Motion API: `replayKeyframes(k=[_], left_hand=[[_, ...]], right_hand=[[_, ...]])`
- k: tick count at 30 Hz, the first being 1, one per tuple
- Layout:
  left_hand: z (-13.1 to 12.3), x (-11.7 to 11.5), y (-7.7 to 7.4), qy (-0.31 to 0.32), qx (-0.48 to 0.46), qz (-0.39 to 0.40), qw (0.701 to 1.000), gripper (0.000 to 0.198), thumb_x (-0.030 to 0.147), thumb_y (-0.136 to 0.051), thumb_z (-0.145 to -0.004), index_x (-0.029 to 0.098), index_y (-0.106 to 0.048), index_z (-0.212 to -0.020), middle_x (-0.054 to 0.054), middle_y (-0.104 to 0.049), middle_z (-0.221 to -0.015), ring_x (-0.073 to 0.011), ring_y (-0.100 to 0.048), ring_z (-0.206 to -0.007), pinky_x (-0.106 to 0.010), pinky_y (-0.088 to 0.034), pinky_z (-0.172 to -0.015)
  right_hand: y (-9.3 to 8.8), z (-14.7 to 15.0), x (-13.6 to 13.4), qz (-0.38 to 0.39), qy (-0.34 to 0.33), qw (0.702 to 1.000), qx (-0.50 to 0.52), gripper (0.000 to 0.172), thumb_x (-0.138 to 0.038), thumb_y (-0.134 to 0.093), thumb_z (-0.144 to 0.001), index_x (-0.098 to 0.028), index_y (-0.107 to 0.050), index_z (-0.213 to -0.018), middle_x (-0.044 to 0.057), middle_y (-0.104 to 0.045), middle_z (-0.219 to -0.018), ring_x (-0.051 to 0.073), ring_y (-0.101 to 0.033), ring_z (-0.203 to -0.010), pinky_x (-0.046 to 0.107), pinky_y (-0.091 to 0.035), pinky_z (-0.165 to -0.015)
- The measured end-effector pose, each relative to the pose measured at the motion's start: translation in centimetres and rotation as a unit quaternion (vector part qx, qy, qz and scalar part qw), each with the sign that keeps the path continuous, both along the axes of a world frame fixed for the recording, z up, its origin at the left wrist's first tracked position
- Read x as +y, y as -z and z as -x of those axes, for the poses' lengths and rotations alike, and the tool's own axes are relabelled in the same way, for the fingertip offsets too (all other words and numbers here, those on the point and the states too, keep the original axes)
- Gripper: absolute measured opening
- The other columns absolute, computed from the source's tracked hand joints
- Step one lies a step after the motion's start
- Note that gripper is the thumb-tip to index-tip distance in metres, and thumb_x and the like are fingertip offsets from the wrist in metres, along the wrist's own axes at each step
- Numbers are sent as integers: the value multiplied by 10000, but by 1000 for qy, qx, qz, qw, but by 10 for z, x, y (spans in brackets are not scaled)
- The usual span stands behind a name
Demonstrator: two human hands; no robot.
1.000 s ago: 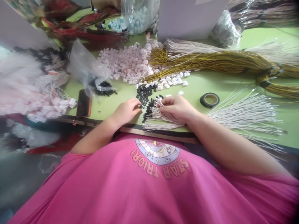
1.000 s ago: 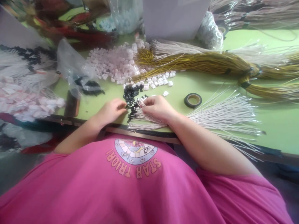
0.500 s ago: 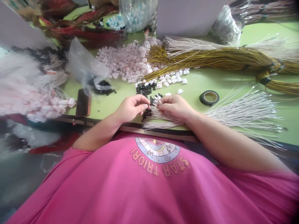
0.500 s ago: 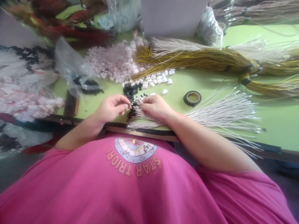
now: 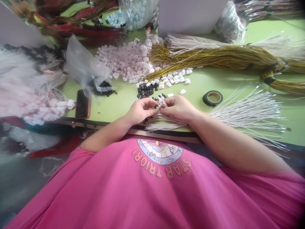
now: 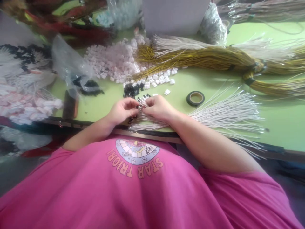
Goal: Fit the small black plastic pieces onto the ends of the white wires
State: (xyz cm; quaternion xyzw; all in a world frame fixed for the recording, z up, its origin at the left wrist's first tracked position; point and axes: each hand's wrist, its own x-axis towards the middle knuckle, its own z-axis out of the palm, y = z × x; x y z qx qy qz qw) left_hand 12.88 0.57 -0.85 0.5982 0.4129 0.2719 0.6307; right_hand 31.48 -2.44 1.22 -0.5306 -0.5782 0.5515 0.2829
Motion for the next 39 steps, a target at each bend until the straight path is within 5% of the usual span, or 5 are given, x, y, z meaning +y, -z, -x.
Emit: replayKeyframes(k=[8,13,18,27,39], left_hand=[[1,-7,4,1,49,-70,996,194,260,-661,-742,149,-663,-901,-13,-665,-742,-62,-553,-520,-211,-487,-533],[1,-5,5,-8,26,-16,1000,317,235,-692,-704,154,-597,-995,-20,-678,-797,-71,-572,-520,-210,-490,-510],[1,-3,3,-9,12,14,1000,186,225,-701,-683,134,-625,-826,11,-626,-657,-54,-537,-483,-197,-469,-502],[2,-1,1,0,32,17,999,178,241,-704,-686,145,-660,-829,13,-614,-630,-52,-508,-477,-200,-446,-497],[2,-6,2,11,85,-198,976,154,211,-663,-722,171,-707,-864,-27,-654,-798,-106,-597,-685,-241,-497,-645]], right_hand=[[-1,2,-1,-2,1,1000,-16,130,-257,-582,-612,-140,-539,-573,-38,-444,-514,72,-401,-511,213,-299,-484],[-2,3,0,-6,-2,999,-46,111,-240,-563,-598,-138,-540,-562,-39,-425,-510,69,-383,-509,219,-289,-487],[0,4,1,-17,-2,997,-75,124,-255,-552,-600,-136,-545,-567,-38,-421,-511,77,-386,-522,225,-282,-491],[5,4,2,-38,-4,995,-91,158,-262,-543,-611,-145,-488,-520,-49,-382,-489,66,-356,-510,223,-265,-487],[5,5,2,-32,-3,995,-98,143,-259,-531,-611,-137,-523,-538,-39,-411,-508,79,-382,-532,225,-275,-496]])
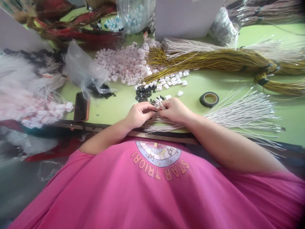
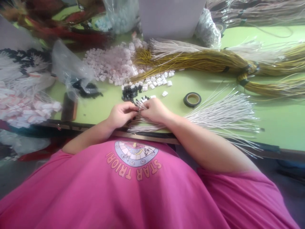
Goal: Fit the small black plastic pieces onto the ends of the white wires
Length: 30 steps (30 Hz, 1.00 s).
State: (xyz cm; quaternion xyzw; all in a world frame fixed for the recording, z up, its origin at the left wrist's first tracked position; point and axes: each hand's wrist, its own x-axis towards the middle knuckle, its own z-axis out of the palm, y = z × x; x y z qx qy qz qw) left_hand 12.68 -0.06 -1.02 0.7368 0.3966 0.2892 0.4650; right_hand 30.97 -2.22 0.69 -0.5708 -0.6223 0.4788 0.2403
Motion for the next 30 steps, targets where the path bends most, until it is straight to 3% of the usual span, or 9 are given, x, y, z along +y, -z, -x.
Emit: replayKeyframes(k=[6,12,17,23,27,30], left_hand=[[-1,0,-3,30,45,-54,997,166,196,-626,-755,189,-717,-895,-39,-666,-837,-131,-613,-776,-271,-497,-742],[-3,-1,-2,-13,44,18,999,125,209,-650,-727,164,-701,-833,-39,-676,-816,-134,-619,-728,-269,-509,-692],[-4,-1,-4,5,65,10,998,133,219,-647,-728,142,-704,-822,-49,-663,-786,-141,-611,-732,-269,-498,-684],[0,0,-1,16,31,54,998,125,216,-664,-708,152,-692,-810,-25,-672,-783,-115,-608,-680,-250,-497,-671],[4,-2,-2,20,63,23,998,95,208,-644,-733,164,-685,-807,-22,-670,-806,-117,-611,-708,-255,-502,-704],[8,-6,-11,37,116,-55,991,88,183,-610,-767,172,-678,-821,-29,-658,-817,-130,-606,-766,-272,-494,-756]], right_hand=[[-1,-2,0,-14,-19,1000,-8,186,-301,-544,-621,-140,-512,-533,-44,-359,-509,78,-358,-540,227,-256,-495],[-7,-8,1,19,-58,997,-47,222,-336,-537,-660,-152,-515,-537,-46,-364,-478,78,-359,-508,239,-259,-496],[-5,-8,0,7,-87,996,-7,239,-346,-518,-709,-159,-484,-565,-48,-369,-520,69,-344,-515,231,-264,-506],[-1,-9,1,19,-105,994,20,235,-362,-531,-717,-160,-510,-599,-49,-399,-540,72,-342,-523,230,-265,-506],[0,-10,0,36,-110,993,28,244,-367,-536,-722,-164,-511,-588,-59,-381,-514,69,-328,-500,234,-258,-491],[0,-9,-1,25,-72,997,25,240,-376,-545,-719,-158,-579,-624,-48,-434,-531,78,-378,-520,235,-292,-509]])
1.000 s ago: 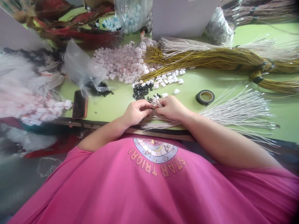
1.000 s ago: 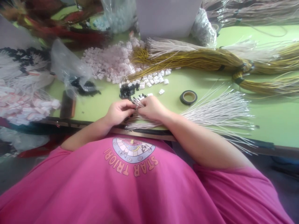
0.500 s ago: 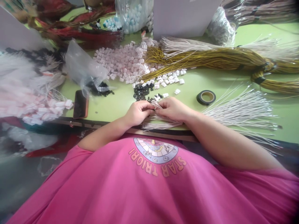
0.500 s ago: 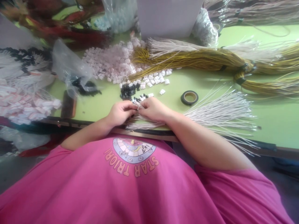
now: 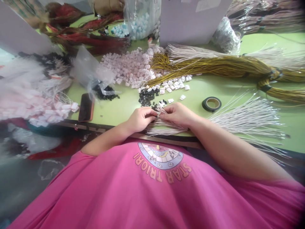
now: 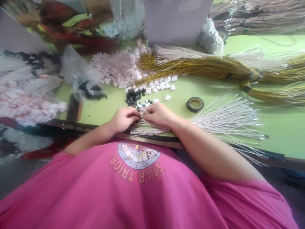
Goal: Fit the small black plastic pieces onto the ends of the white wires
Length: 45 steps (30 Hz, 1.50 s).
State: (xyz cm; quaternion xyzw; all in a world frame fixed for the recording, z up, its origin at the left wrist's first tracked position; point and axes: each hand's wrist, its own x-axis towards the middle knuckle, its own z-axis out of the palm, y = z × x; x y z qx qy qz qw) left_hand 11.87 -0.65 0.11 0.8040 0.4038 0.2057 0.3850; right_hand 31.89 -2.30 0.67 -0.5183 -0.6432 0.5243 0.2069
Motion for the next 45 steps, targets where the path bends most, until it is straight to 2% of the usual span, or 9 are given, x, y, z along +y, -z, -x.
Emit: replayKeyframes(k=[3,6,9,14,21,25,28,37,45], left_hand=[[10,3,-11,37,58,-65,995,114,158,-575,-787,176,-666,-853,-39,-639,-857,-140,-592,-814,-280,-480,-789],[22,20,-16,9,117,-91,989,159,179,-546,-810,182,-653,-927,-49,-630,-935,-146,-582,-816,-287,-474,-780],[32,46,-9,-52,176,-130,974,196,159,-511,-817,167,-649,-955,-60,-625,-944,-155,-568,-802,-307,-460,-789],[38,70,10,-31,187,-125,974,152,181,-537,-789,182,-655,-885,-43,-619,-907,-164,-556,-822,-302,-445,-795],[36,67,11,-42,222,-136,965,92,210,-481,-801,178,-562,-769,-47,-590,-777,-162,-502,-699,-298,-407,-673],[35,67,12,-50,223,-126,965,150,169,-472,-774,179,-580,-877,-44,-583,-753,-160,-494,-668,-291,-390,-647],[36,69,13,-49,209,-114,970,235,173,-489,-773,184,-596,-982,-33,-598,-768,-156,-505,-672,-284,-399,-666],[41,67,12,-46,180,-142,972,171,220,-550,-777,173,-651,-907,-46,-588,-888,-160,-532,-775,-293,-436,-774],[38,61,5,-63,136,-92,984,136,214,-557,-742,170,-647,-835,-33,-621,-867,-159,-555,-804,-295,-445,-774]], right_hand=[[-2,1,0,-41,62,997,10,202,-335,-581,-681,-154,-664,-714,-10,-575,-652,108,-485,-616,243,-366,-589],[-4,3,0,-38,84,995,29,195,-298,-594,-658,-147,-683,-743,20,-633,-732,132,-538,-675,252,-403,-639],[-6,3,-1,-14,85,996,27,201,-313,-586,-670,-141,-671,-729,15,-614,-662,125,-524,-625,254,-399,-609],[-6,4,0,-6,76,997,22,167,-287,-560,-677,-142,-641,-689,6,-585,-622,101,-487,-573,253,-384,-588],[-6,8,-2,16,92,995,42,94,-228,-508,-640,-160,-509,-574,-33,-460,-499,73,-390,-481,237,-311,-497],[-8,11,-3,8,95,994,53,96,-217,-486,-634,-160,-488,-556,-33,-441,-497,78,-390,-499,241,-309,-511],[-8,11,-3,6,100,993,58,115,-234,-492,-650,-155,-504,-567,-31,-440,-499,79,-389,-503,244,-313,-519],[-3,9,-1,-85,99,991,-19,214,-270,-543,-656,-140,-641,-795,-11,-540,-592,99,-451,-562,252,-352,-569],[-3,12,-2,-83,72,994,-11,109,-211,-487,-646,-147,-575,-656,-11,-514,-569,92,-433,-563,248,-334,-549]])
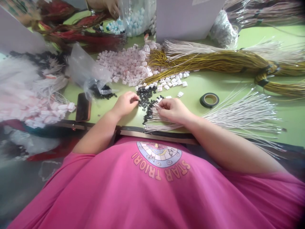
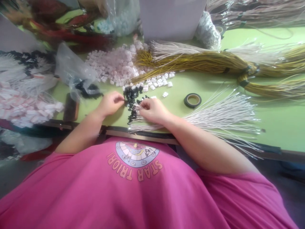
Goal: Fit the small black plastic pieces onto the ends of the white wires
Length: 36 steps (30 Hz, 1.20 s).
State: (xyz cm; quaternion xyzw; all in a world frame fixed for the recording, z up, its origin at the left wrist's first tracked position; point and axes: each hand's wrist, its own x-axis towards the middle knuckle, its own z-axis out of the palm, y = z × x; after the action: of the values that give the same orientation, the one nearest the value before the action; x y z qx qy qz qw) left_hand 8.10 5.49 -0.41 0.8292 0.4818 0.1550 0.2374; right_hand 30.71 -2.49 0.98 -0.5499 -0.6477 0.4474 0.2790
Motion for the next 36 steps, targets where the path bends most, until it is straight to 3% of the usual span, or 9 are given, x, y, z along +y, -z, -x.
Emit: replayKeyframes(k=[3,7,12,15,19,30,36], left_hand=[[-4,-14,-14,-25,-44,66,997,114,217,-579,-716,160,-592,-814,-10,-610,-786,-135,-548,-720,-278,-446,-703],[-14,-34,-28,15,-173,197,965,135,205,-610,-708,153,-571,-826,8,-582,-737,-95,-536,-651,-240,-444,-636],[-31,-42,-21,-8,-277,324,905,165,224,-649,-710,137,-594,-838,19,-581,-651,-58,-507,-504,-216,-438,-517],[-37,-42,-14,-36,-332,340,879,198,202,-677,-679,133,-593,-844,1,-625,-723,-57,-541,-515,-223,-470,-534],[-40,-44,-10,-50,-356,356,863,222,181,-702,-647,131,-584,-828,18,-619,-670,-60,-556,-502,-217,-474,-521],[-38,-44,-4,-57,-358,363,858,310,211,-776,-555,125,-617,-807,0,-647,-724,-88,-592,-617,-252,-502,-629],[-40,-45,-4,-63,-343,356,867,240,217,-748,-595,135,-608,-772,18,-621,-683,-73,-556,-553,-228,-469,-546]], right_hand=[[-2,0,0,9,-4,1000,25,102,-204,-480,-644,-147,-565,-644,-11,-518,-582,91,-444,-575,244,-350,-564],[-5,-1,0,42,-4,997,61,70,-200,-492,-628,-150,-538,-615,-22,-494,-565,83,-428,-554,238,-348,-554],[-7,-2,-1,83,20,991,98,74,-221,-516,-632,-152,-510,-606,-40,-438,-528,72,-393,-511,226,-317,-503],[-5,-2,0,91,20,990,102,83,-226,-530,-632,-143,-534,-630,-33,-461,-543,76,-412,-520,223,-322,-500],[-3,-2,-1,65,17,994,81,97,-229,-536,-631,-135,-554,-620,-22,-486,-553,82,-430,-538,228,-338,-522],[-2,-2,0,23,33,998,42,122,-245,-562,-647,-128,-581,-619,-25,-498,-546,78,-437,-532,217,-347,-522],[-4,1,-3,5,57,998,34,100,-215,-576,-624,-135,-540,-578,-32,-499,-526,71,-426,-517,210,-339,-514]])
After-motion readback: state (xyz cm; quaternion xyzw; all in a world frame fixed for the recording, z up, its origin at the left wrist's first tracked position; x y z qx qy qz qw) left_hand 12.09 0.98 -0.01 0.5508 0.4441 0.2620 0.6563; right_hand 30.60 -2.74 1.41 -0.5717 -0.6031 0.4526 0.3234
